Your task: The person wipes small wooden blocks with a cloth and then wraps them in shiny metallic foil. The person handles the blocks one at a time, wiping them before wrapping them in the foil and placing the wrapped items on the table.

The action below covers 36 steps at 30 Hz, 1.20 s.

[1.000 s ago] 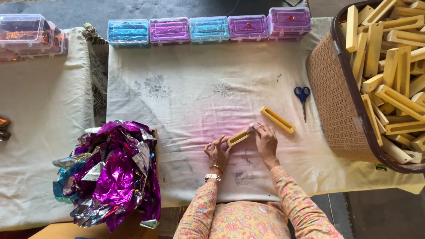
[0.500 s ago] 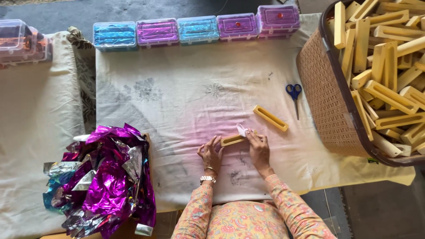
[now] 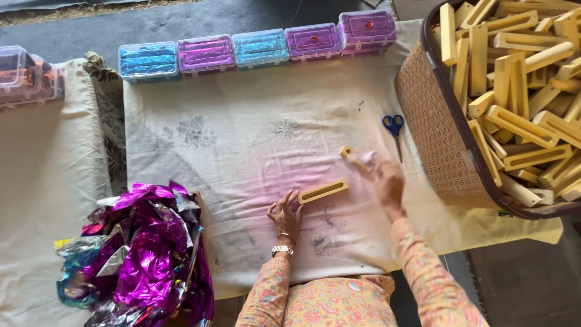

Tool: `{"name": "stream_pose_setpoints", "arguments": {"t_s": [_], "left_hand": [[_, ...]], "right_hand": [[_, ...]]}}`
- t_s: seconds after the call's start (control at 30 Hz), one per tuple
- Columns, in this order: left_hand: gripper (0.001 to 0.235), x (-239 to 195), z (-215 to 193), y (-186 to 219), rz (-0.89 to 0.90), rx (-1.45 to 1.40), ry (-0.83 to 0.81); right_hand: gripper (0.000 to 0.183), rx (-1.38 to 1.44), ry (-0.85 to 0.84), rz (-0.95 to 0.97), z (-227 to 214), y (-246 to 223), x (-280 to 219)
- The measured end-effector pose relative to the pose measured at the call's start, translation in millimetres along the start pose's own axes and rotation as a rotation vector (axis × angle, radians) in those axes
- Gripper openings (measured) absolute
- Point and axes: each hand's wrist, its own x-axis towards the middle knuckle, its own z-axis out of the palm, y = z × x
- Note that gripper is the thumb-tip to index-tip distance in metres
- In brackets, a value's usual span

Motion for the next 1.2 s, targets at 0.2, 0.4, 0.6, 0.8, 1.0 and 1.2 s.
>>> {"name": "stream_pose_setpoints", "arguments": {"t_s": [0.2,0.4,0.6,0.8,1.0,1.2], "left_hand": [[0.072,0.1,5.3,-1.2,-0.029,0.005,-0.005],[0.070,2.8,1.8,1.8,-0.036,0.026,-0.006],[0.071,0.3,6.6,-4.2,-0.036,0.015,-0.017],[0.074,3.9,-1.6,2.7,-0.095,0.066,-0.103],[0.084,31.4,-35.8,28.4,0.100,-0.167,0.058],[0.050,46.6,-42.6,15.9,0.317,-0.058,-0.048]], "right_hand": [[0.031,-0.195,0.191,0.239,-11.4,81.5,34.5],[0.057,-0.673,-0.285,0.338,19.8,111.1,5.0],[0.063,-0.262,-0.166,-0.152,21.9,54.1,10.5],[0.048,-0.063,-0.363,0.058,30.5,51.2,7.1],[0.038,0.624,-0.719,0.279,34.7,18.0,-16.7],[0.038,0.780,-1.022,0.168,45.6,-5.0,-24.1]]}}
